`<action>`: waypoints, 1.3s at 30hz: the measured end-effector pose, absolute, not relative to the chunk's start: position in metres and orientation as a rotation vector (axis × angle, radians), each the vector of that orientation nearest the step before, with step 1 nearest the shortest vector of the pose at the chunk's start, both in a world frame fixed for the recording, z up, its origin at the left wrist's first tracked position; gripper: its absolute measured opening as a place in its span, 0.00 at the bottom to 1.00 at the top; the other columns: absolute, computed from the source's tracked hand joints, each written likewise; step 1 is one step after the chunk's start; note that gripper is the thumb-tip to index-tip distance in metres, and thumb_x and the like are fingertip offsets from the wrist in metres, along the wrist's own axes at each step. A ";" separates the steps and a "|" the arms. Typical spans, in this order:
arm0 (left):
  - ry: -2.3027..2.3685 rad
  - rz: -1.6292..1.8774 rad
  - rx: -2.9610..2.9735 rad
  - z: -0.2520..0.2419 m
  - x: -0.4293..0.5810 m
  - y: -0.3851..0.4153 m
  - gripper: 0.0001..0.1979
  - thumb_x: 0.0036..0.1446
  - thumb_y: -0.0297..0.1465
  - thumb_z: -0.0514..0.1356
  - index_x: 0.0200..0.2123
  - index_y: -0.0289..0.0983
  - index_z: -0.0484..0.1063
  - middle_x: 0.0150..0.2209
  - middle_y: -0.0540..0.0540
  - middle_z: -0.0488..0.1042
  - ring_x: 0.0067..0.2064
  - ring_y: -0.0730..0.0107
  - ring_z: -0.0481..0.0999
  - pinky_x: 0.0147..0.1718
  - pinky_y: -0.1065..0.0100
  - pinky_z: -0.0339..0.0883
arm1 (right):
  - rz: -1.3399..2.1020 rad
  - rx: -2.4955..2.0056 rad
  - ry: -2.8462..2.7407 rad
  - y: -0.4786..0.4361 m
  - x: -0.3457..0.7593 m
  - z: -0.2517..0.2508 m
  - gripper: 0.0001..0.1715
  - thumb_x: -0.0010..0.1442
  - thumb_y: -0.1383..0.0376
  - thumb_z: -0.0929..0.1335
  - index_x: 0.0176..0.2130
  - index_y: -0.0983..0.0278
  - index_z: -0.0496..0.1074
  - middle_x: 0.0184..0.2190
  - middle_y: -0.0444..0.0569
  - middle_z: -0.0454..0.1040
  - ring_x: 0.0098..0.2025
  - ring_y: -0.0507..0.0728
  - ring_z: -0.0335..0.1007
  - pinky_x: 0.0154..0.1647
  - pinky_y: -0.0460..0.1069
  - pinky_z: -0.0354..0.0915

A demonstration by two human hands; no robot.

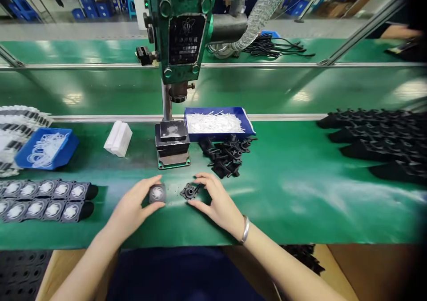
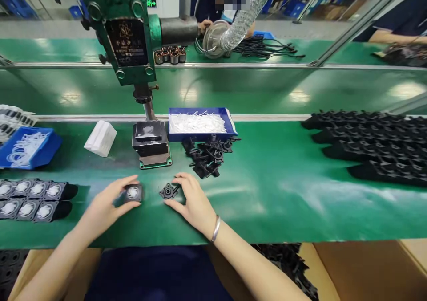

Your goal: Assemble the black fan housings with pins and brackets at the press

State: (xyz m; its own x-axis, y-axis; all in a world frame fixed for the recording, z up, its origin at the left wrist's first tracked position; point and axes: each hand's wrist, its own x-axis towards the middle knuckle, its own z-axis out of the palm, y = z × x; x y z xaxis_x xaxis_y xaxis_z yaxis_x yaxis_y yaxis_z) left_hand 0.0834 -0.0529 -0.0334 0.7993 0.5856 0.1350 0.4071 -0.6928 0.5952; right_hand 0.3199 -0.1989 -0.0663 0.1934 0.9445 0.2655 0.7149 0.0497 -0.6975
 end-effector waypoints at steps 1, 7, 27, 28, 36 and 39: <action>0.727 0.431 2.311 -0.039 0.094 -0.062 0.27 0.62 0.41 0.61 0.62 0.44 0.61 0.55 0.43 0.74 0.55 0.60 0.76 0.54 0.58 0.72 | 0.398 -1.715 -1.541 -0.195 0.315 -0.069 0.18 0.60 0.59 0.72 0.48 0.60 0.66 0.52 0.57 0.68 0.58 0.63 0.66 0.57 0.62 0.67; 0.630 0.503 1.839 -0.060 0.117 -0.090 0.32 0.58 0.32 0.66 0.62 0.45 0.58 0.51 0.45 0.76 0.54 0.64 0.76 0.55 0.60 0.70 | 0.433 -1.671 -1.448 -0.180 0.322 -0.066 0.04 0.62 0.64 0.70 0.38 0.61 0.70 0.47 0.55 0.72 0.53 0.61 0.70 0.55 0.60 0.69; 0.629 0.546 1.911 -0.065 0.116 -0.090 0.31 0.57 0.35 0.67 0.60 0.48 0.59 0.53 0.46 0.73 0.52 0.61 0.77 0.52 0.58 0.73 | 0.493 -1.289 -1.875 -0.167 0.303 -0.015 0.07 0.66 0.66 0.67 0.46 0.61 0.67 0.44 0.52 0.74 0.54 0.59 0.67 0.55 0.58 0.69; 0.624 0.542 1.912 -0.065 0.116 -0.090 0.31 0.57 0.35 0.67 0.60 0.48 0.58 0.53 0.45 0.73 0.52 0.61 0.77 0.51 0.58 0.73 | 0.496 -1.286 -1.884 -0.167 0.303 -0.015 0.07 0.66 0.66 0.67 0.46 0.62 0.67 0.44 0.52 0.73 0.55 0.59 0.67 0.56 0.58 0.69; 0.613 0.563 1.983 -0.063 0.113 -0.091 0.32 0.57 0.34 0.67 0.61 0.50 0.58 0.57 0.45 0.71 0.55 0.61 0.75 0.54 0.58 0.72 | 0.697 -1.300 -1.725 -0.168 0.301 -0.027 0.06 0.66 0.63 0.68 0.44 0.60 0.67 0.43 0.50 0.73 0.50 0.57 0.69 0.53 0.56 0.69; 0.625 0.556 1.966 -0.060 0.113 -0.091 0.32 0.56 0.34 0.67 0.61 0.50 0.58 0.56 0.46 0.72 0.54 0.63 0.76 0.53 0.60 0.73 | 0.699 -1.304 -1.726 -0.170 0.300 -0.031 0.07 0.66 0.65 0.68 0.45 0.60 0.67 0.44 0.50 0.73 0.51 0.57 0.69 0.56 0.58 0.66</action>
State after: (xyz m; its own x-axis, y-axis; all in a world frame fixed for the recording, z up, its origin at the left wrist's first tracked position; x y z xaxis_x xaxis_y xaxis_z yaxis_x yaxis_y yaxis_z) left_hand 0.1126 -0.0908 -0.0600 0.7645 0.6332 0.1211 0.1938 -0.4049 0.8936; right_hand 0.2996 -0.1700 -0.0309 -0.1049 0.9515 0.2892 0.4823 0.3030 -0.8219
